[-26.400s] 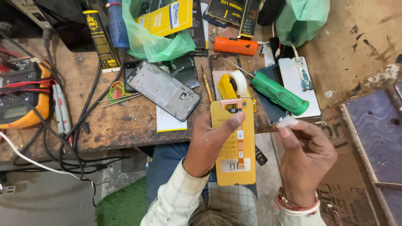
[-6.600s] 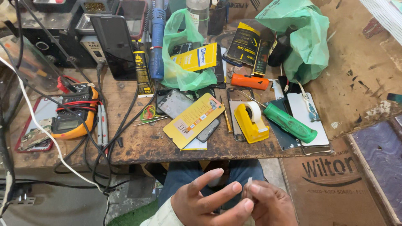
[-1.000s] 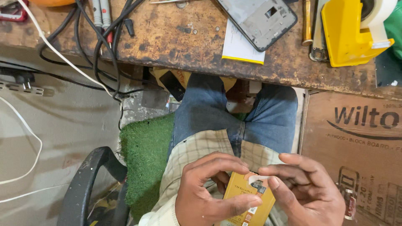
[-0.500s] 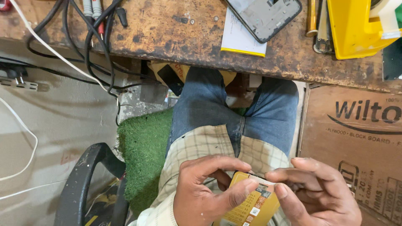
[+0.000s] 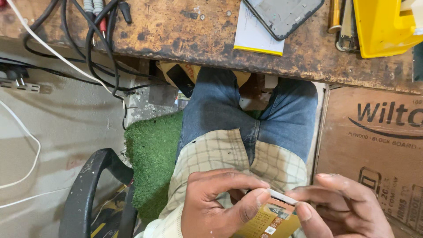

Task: The person applies adhesive tape to the interior frame of a disassembled smartphone and to a yellow battery. They then apply sealant from a tube along the edges of the phone frame.

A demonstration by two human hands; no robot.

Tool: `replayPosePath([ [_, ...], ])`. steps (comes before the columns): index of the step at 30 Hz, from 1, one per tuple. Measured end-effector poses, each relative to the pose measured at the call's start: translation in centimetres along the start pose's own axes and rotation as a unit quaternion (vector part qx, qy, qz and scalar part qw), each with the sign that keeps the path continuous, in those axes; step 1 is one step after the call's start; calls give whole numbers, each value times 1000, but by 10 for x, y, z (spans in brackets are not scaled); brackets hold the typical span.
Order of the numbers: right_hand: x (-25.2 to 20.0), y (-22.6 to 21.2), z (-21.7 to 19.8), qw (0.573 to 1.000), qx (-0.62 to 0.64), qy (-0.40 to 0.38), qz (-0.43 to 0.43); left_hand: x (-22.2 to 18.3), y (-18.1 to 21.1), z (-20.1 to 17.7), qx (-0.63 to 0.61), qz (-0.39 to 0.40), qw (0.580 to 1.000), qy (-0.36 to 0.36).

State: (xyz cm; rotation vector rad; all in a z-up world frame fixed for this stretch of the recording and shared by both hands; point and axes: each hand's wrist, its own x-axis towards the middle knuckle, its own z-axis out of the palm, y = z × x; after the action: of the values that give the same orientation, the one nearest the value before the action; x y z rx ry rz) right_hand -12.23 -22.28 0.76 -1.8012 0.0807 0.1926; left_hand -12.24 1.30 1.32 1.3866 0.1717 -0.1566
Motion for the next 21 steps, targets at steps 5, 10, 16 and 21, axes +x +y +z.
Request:
replayPosePath([
  [5, -3, -3, 0, 1000, 9, -17, 10, -2, -3, 0, 0, 2, 1000, 10],
  [10, -2, -5, 0, 1000, 4, -21, 19, -3, -7, 3, 11, 21, 999, 30],
  [16, -6, -4, -6, 999, -29, -26, 13, -4, -9, 5, -25, 17, 999, 33],
  [21, -3, 1, -20, 998, 7, -63, 28, -6, -8, 2, -47, 45, 998, -1],
])
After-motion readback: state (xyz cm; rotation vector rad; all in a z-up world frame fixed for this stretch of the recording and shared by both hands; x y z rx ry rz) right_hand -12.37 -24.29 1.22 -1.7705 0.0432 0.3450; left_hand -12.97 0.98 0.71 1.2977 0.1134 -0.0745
